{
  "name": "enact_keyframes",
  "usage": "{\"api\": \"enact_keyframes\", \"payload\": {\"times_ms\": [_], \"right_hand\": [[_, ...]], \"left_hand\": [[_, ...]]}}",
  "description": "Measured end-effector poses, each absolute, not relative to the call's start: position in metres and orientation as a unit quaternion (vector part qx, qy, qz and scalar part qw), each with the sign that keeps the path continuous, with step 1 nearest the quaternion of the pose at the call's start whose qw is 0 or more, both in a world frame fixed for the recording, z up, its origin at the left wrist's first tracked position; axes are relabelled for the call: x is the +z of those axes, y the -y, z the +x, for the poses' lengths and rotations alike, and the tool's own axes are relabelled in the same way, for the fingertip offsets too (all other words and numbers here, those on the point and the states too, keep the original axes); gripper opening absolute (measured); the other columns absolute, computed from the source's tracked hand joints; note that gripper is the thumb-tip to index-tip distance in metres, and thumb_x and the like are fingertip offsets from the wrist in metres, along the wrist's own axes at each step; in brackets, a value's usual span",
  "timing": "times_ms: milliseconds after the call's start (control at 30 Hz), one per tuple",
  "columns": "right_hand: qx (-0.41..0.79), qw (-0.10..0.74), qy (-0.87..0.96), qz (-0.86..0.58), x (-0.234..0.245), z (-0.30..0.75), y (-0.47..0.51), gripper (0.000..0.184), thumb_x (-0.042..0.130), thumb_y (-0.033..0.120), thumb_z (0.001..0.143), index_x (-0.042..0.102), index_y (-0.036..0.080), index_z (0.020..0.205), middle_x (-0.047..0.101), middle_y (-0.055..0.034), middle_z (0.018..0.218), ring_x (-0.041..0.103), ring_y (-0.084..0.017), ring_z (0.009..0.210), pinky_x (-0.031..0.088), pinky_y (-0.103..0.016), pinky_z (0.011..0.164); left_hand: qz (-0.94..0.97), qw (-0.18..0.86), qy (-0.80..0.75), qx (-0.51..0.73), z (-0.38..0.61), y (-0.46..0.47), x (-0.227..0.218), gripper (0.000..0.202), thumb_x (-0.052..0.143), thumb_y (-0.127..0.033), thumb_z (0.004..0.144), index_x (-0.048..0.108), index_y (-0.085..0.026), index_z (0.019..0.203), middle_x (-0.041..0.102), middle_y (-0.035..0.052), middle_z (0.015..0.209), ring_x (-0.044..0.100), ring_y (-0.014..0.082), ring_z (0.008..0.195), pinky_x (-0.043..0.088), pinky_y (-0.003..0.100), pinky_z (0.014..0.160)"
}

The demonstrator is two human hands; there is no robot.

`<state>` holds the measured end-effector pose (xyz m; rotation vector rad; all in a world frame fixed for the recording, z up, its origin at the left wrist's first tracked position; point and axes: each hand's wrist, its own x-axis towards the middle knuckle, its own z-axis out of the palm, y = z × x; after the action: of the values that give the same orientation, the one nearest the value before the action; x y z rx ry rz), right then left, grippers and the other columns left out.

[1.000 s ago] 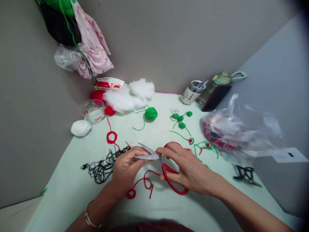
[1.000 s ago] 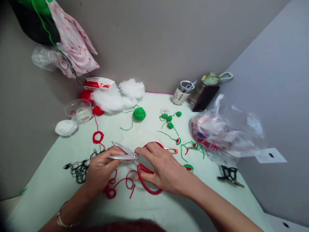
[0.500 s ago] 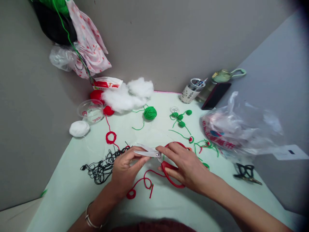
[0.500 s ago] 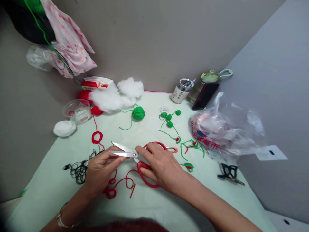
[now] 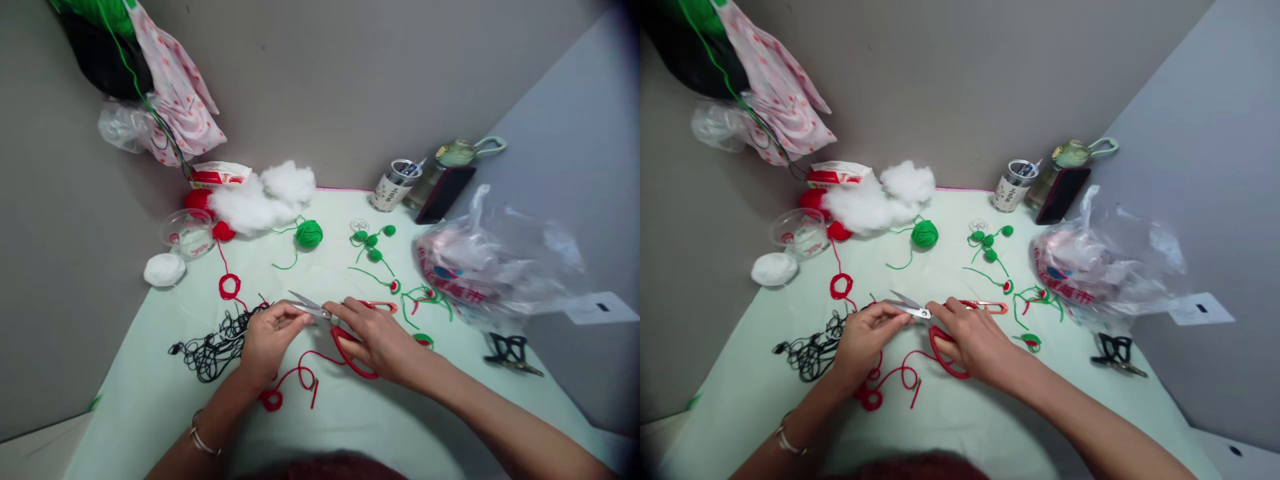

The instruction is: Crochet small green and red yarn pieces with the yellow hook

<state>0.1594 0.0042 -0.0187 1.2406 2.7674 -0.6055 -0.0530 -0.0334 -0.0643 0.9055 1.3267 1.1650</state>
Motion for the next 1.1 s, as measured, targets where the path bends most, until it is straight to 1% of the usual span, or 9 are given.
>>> {"api": "enact_keyframes", "payload": {"times_ms": [100,200,367,500,667,800,1000,1100], "right_hand": [[-0.246,0.053,-0.87,0.425,-0.025,0.156,-0.011,0.045,0.059,0.018,0.097,0.059,0.022,0.142,0.072,-0.0107,0.112,0.071,-0.024,0.091,0.043,-0.03,0.072],[-0.273,0.051,-0.859,0.43,-0.029,0.154,-0.015,0.045,0.056,0.019,0.098,0.061,0.022,0.143,0.074,-0.0112,0.113,0.071,-0.025,0.092,0.04,-0.031,0.073],[-0.304,0.031,-0.841,0.446,-0.034,0.152,-0.017,0.044,0.055,0.018,0.095,0.066,0.022,0.138,0.076,-0.0099,0.104,0.069,-0.024,0.088,0.038,-0.031,0.074],[-0.326,0.024,-0.831,0.45,-0.033,0.152,-0.016,0.042,0.056,0.017,0.094,0.068,0.021,0.134,0.077,-0.0103,0.105,0.069,-0.024,0.09,0.041,-0.032,0.077],[-0.363,0.006,-0.817,0.447,-0.025,0.149,-0.017,0.038,0.055,0.025,0.098,0.067,0.023,0.134,0.078,-0.0109,0.116,0.072,-0.026,0.097,0.045,-0.033,0.082],[-0.35,0.007,-0.817,0.458,-0.025,0.142,-0.016,0.038,0.057,0.033,0.099,0.066,0.024,0.135,0.079,-0.0115,0.118,0.073,-0.029,0.1,0.045,-0.035,0.083],[-0.351,-0.001,-0.815,0.462,-0.033,0.137,-0.011,0.037,0.053,0.025,0.1,0.064,0.023,0.135,0.075,-0.0124,0.12,0.07,-0.028,0.106,0.043,-0.034,0.085],[-0.337,0.016,-0.816,0.469,-0.037,0.139,-0.007,0.04,0.052,0.026,0.1,0.061,0.022,0.139,0.072,-0.0137,0.118,0.069,-0.028,0.101,0.041,-0.034,0.083]], "left_hand": [[0.377,0.558,-0.567,0.475,-0.052,0.024,-0.072,0.016,0.084,-0.034,0.071,0.077,-0.019,0.071,0.081,0.005,0.072,0.077,0.0217,0.071,0.061,0.031,0.074],[0.374,0.563,-0.57,0.467,-0.052,0.018,-0.076,0.02,0.084,-0.037,0.071,0.077,-0.019,0.071,0.081,0.0056,0.07,0.078,0.0226,0.071,0.062,0.032,0.073],[0.377,0.556,-0.574,0.467,-0.052,0.018,-0.081,0.022,0.084,-0.039,0.07,0.076,-0.019,0.071,0.08,0.0053,0.069,0.078,0.0233,0.071,0.062,0.033,0.073],[0.393,0.534,-0.579,0.475,-0.05,0.02,-0.084,0.018,0.082,-0.036,0.072,0.077,-0.019,0.07,0.08,0.0045,0.068,0.076,0.0217,0.068,0.061,0.031,0.071],[0.421,0.473,-0.588,0.503,-0.046,0.025,-0.087,0.011,0.078,-0.03,0.074,0.076,-0.021,0.069,0.077,0.0015,0.069,0.072,0.0188,0.066,0.058,0.027,0.067],[0.441,0.426,-0.589,0.526,-0.046,0.027,-0.091,0.01,0.075,-0.028,0.077,0.075,-0.021,0.07,0.074,0.0009,0.071,0.072,0.0184,0.07,0.059,0.027,0.07],[0.467,0.387,-0.586,0.538,-0.048,0.027,-0.095,0.01,0.074,-0.027,0.079,0.075,-0.022,0.071,0.073,0.0009,0.074,0.071,0.0177,0.072,0.06,0.027,0.073],[0.475,0.386,-0.584,0.534,-0.048,0.027,-0.096,0.009,0.074,-0.027,0.079,0.076,-0.022,0.073,0.074,0.001,0.075,0.072,0.0176,0.072,0.06,0.027,0.073]]}}
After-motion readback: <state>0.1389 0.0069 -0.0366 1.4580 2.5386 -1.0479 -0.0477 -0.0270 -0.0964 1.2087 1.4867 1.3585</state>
